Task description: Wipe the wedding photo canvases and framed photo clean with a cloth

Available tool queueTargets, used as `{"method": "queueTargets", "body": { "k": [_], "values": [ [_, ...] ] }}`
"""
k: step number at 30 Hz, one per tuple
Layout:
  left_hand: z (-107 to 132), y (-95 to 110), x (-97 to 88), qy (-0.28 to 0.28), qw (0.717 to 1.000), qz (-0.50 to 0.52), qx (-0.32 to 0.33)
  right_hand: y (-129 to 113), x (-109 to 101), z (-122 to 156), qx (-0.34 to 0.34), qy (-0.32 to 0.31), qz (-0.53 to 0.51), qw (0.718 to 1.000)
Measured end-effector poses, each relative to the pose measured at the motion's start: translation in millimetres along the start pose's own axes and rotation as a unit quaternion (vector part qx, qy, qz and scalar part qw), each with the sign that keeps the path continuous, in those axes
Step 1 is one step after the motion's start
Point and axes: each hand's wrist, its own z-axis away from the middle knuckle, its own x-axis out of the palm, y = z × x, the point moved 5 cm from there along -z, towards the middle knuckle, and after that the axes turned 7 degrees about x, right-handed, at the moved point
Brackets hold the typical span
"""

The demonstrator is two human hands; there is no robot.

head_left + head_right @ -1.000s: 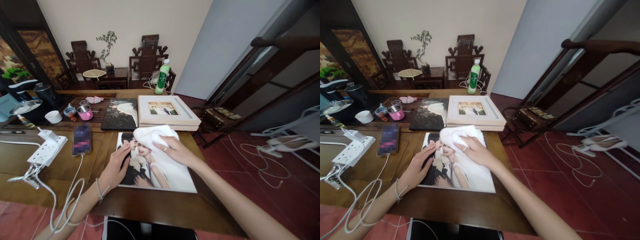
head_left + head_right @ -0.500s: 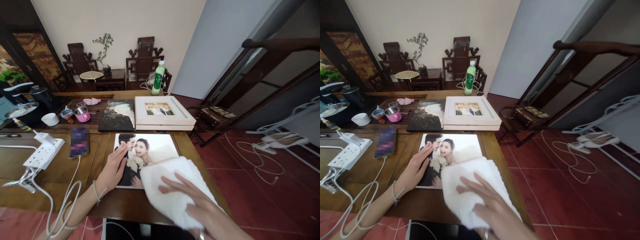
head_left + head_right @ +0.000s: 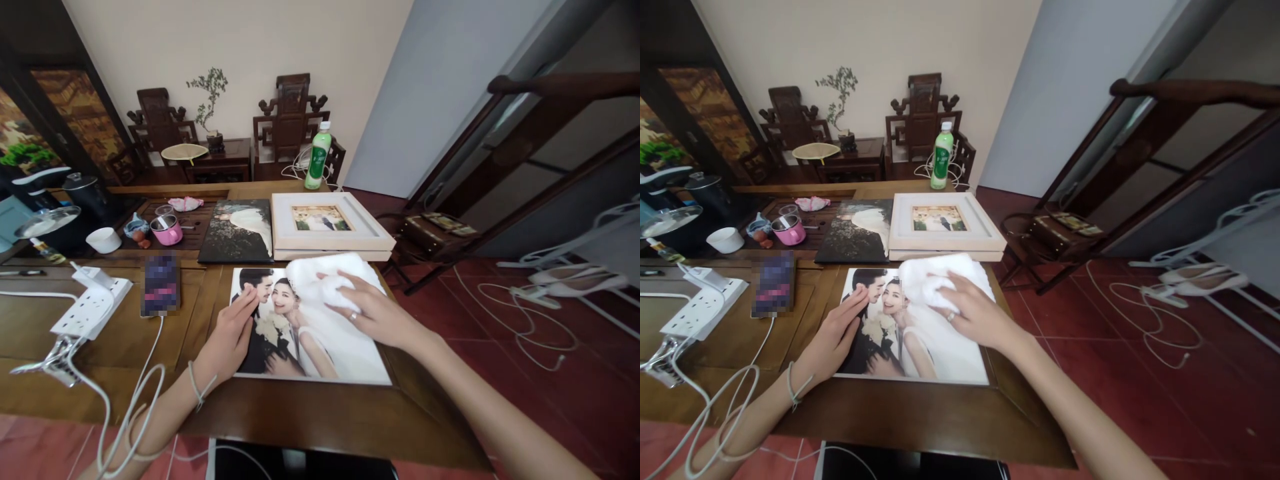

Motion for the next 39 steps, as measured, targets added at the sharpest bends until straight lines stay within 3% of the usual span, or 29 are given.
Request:
{"method": "queueTargets", "body": {
  "k": [5, 14, 17, 21, 28, 31, 35, 39],
  "values": [
    [-0.2, 0.3, -0.1, -0.008, 1.0, -0.004, -0.004, -4.7, 4.6, -2.8, -0.023, 0.016, -0.001, 1.0],
    [-0.6, 3.0, -1.1, -0.003, 1.0, -0.008, -0.002, -81.3, 8.2, 86.9, -0.112, -0.031, -0.006, 0.993],
    [-0.1, 3.3, -1.5, -0.001, 1.0, -0.013, 0.001, -98.6, 8.2, 101.0, -0.136, -0.055, 0.005, 0.989],
    [0.8, 1.8, -0.6, 0.001, 1.0, -0.011, 0.005, -95.5, 8.1, 82.8, -0.122, -0.066, -0.006, 0.99],
    [0.4, 1.1, -0.2, 0.004, 1.0, -0.01, 0.011, -59.7, 11.2, 0.6, -0.071, -0.027, 0.046, 0.996],
    [0.2, 1.7, -1.0, 0.003, 1.0, -0.009, 0.008, -55.1, 17.9, -21.0, -0.063, -0.021, 0.103, 0.992],
    [-0.2, 2.4, -0.8, -0.001, 1.0, -0.011, 0.006, -62.7, 31.1, -17.6, -0.069, -0.024, 0.149, 0.986],
    [-0.7, 3.0, -0.9, 0.002, 1.0, -0.017, 0.007, -84.4, 39.9, 19.5, -0.1, -0.015, 0.142, 0.985]
  ]
}}
